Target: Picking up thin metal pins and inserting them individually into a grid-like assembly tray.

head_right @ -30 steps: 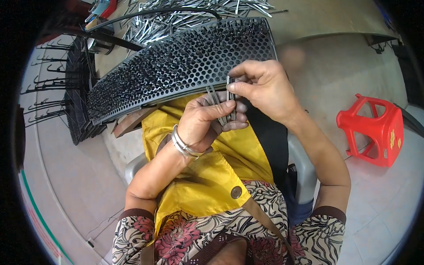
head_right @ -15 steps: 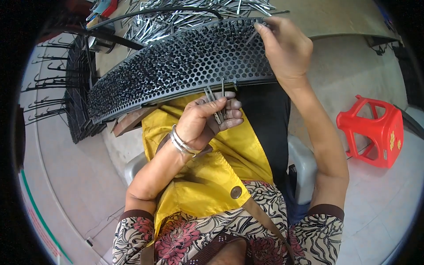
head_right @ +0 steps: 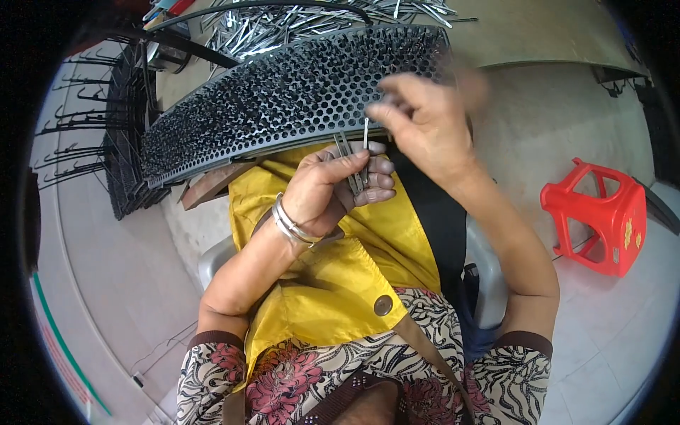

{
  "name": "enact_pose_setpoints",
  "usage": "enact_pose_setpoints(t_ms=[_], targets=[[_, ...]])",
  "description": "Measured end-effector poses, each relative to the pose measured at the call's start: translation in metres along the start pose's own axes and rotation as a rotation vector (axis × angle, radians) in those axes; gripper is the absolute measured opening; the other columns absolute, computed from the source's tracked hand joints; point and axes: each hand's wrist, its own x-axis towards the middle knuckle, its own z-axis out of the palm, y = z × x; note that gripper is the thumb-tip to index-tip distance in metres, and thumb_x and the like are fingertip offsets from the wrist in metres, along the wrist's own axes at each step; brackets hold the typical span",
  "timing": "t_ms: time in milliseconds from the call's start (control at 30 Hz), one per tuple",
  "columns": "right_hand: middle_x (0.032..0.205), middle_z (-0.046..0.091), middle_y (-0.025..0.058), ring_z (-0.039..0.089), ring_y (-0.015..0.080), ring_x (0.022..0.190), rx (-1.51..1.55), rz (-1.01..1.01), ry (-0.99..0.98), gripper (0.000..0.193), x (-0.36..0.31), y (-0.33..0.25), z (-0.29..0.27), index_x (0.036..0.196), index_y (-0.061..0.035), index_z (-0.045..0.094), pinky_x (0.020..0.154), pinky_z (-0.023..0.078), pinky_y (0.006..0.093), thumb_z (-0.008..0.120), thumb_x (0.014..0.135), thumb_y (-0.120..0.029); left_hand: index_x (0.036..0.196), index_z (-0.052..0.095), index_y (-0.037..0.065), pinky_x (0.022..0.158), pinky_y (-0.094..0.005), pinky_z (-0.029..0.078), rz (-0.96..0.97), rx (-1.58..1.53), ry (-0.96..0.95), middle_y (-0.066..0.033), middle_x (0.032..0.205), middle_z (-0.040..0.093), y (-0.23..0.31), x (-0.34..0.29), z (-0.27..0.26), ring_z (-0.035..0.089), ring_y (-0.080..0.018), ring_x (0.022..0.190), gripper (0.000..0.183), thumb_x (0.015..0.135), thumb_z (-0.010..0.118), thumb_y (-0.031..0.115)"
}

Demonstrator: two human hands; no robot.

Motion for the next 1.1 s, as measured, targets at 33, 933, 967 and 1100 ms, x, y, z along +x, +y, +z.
enact_pose_setpoints(t_ms=[33,933,967,1100], targets=[[0.069,0.057,0.0030,0.050,0.0057,0.056,0.256,0.218,-0.167,0.014,-0.004,-0.004,0.000,0.084,0.0024,0.060,0.049,0.040,0.0183,0.063,0.071,0.001,0.100,0.048,-0.004,0.068,-0.0334,0.052,0.000,-0.001,-0.002,-0.0146,0.087,0.058,0.001,0.000,0.000,0.059,-0.0227,0.074,0.018,0.085,0.046,0.006],[0.073,0.061,0.0093,0.059,0.0159,0.066,-0.060,-0.411,0.196,0.009,0.042,0.017,0.028,0.074,0.0018,0.059,0.059,0.046,0.0234,0.065,0.068,0.005,0.106,0.045,-0.008,0.085,-0.0420,0.044,-0.046,-0.226,-0.134,-0.0201,0.102,0.053,0.005,0.005,-0.026,0.055,-0.0307,0.092,0.026,0.087,0.040,0.009],[0.073,0.061,0.0095,0.060,0.0160,0.066,-0.048,-0.386,0.219,0.009,0.042,0.017,0.029,0.073,0.0018,0.059,0.059,0.046,0.0235,0.065,0.068,0.004,0.106,0.045,-0.008,0.085,-0.0420,0.044,-0.054,-0.228,-0.138,-0.0202,0.102,0.053,0.005,0.005,-0.026,0.054,-0.0310,0.092,0.026,0.087,0.040,0.009],[0.072,0.060,0.0105,0.060,0.0185,0.067,-0.039,-0.354,0.209,0.009,0.041,0.017,0.030,0.073,0.0021,0.058,0.061,0.047,0.0247,0.064,0.067,0.005,0.106,0.045,-0.008,0.086,-0.0426,0.044,-0.064,-0.228,-0.138,-0.0204,0.102,0.053,0.006,0.005,-0.027,0.054,-0.0311,0.093,0.026,0.087,0.040,0.010]])
